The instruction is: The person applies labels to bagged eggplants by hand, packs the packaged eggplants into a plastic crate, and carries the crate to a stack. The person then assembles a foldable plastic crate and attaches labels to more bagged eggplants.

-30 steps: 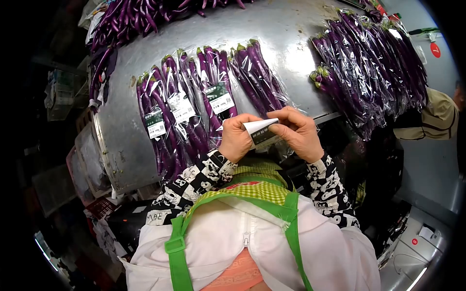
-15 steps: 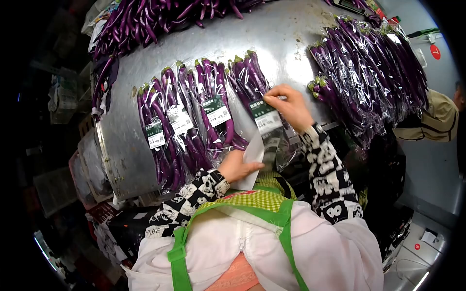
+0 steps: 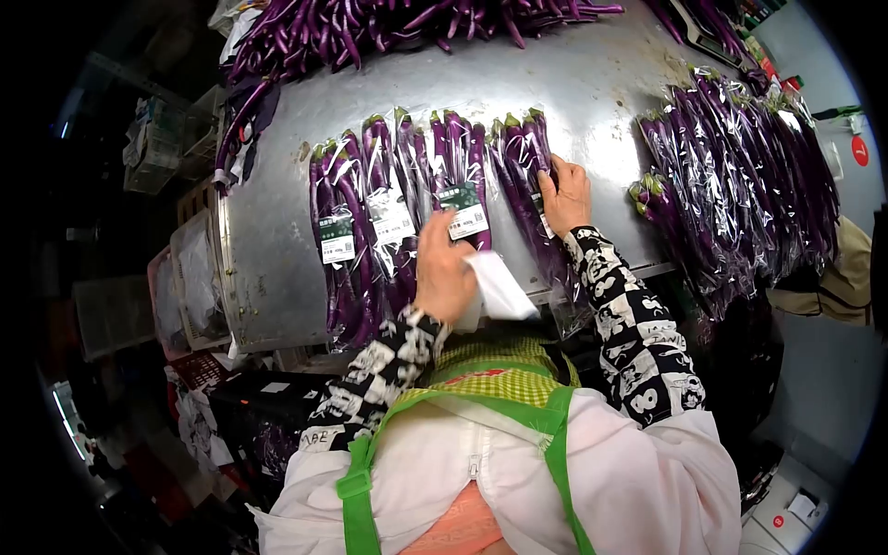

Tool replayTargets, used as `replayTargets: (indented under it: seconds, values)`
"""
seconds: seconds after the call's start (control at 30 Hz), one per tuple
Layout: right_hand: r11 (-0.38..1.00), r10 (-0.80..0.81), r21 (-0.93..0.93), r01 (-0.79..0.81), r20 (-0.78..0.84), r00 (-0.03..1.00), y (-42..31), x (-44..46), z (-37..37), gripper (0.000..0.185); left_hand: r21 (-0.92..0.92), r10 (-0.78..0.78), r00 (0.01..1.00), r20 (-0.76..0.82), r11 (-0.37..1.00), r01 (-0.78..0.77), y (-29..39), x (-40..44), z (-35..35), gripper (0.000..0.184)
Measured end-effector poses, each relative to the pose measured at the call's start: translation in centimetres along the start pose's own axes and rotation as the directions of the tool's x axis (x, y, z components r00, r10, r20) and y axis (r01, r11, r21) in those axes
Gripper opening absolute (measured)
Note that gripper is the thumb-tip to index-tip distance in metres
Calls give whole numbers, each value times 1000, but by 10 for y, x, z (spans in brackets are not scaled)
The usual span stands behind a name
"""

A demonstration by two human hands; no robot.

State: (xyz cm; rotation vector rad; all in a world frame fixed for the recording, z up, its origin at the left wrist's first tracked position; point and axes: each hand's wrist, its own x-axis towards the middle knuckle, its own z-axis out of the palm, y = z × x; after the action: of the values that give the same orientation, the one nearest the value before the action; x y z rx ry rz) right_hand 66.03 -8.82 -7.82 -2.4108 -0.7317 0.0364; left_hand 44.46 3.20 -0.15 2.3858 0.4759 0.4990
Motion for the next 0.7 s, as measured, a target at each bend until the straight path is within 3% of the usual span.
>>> replayTargets:
  seconds: [0.07,0.13,0.2,0.23,0.27,0.33,0.47,0.5,0.53,0.6,0.63,0.67,0.7]
  values:
    - [1000,-3,-21,3,1,1000,-7,0,-4,49,-297,-141,988,-70,948,115,-26,8,23,8]
    - [933,-151,-351,78,-186,971,-40,-7,-19,53,35,-79,996,48,996,77,-25,5,34,6]
    - [960,-280,-57,275,-230,932,-71,-11,-24,56,1,-22,998,66,1000,22,-5,-3,36,10]
    - [971,-123,201,131,-48,991,-86,-15,-21,57,21,-28,997,75,999,27,4,-7,39,12]
    - [908,-5,414,-64,164,987,-100,-18,-17,58,43,-29,996,82,999,26,11,-9,41,14]
    - [1000,-12,28,5,261,965,-117,-19,-13,61,20,73,997,-4,997,-73,13,-12,49,19]
    - [968,122,188,-164,215,969,-118,-16,0,75,11,86,995,-59,996,-86,19,-14,53,14]
    - [950,156,223,-218,265,952,-105,-12,8,77,14,77,996,-55,997,-76,19,-15,53,10]
    - [887,140,380,-264,324,936,-68,-10,41,63,11,72,996,-57,997,-71,17,-18,53,10]
    - [580,105,550,-601,682,724,-77,-6,12,48,-33,72,996,-53,997,-74,13,-23,54,7]
    - [606,131,547,-577,647,751,-93,-8,-5,32,-66,62,995,-83,996,-68,15,-25,52,7]
    - [608,131,543,-579,651,748,-90,-11,-5,32,-67,56,995,-84,996,-62,16,-26,49,7]
    - [525,84,613,-591,653,752,-88,-13,-8,29,-81,61,994,-87,994,-68,16,-27,45,6]
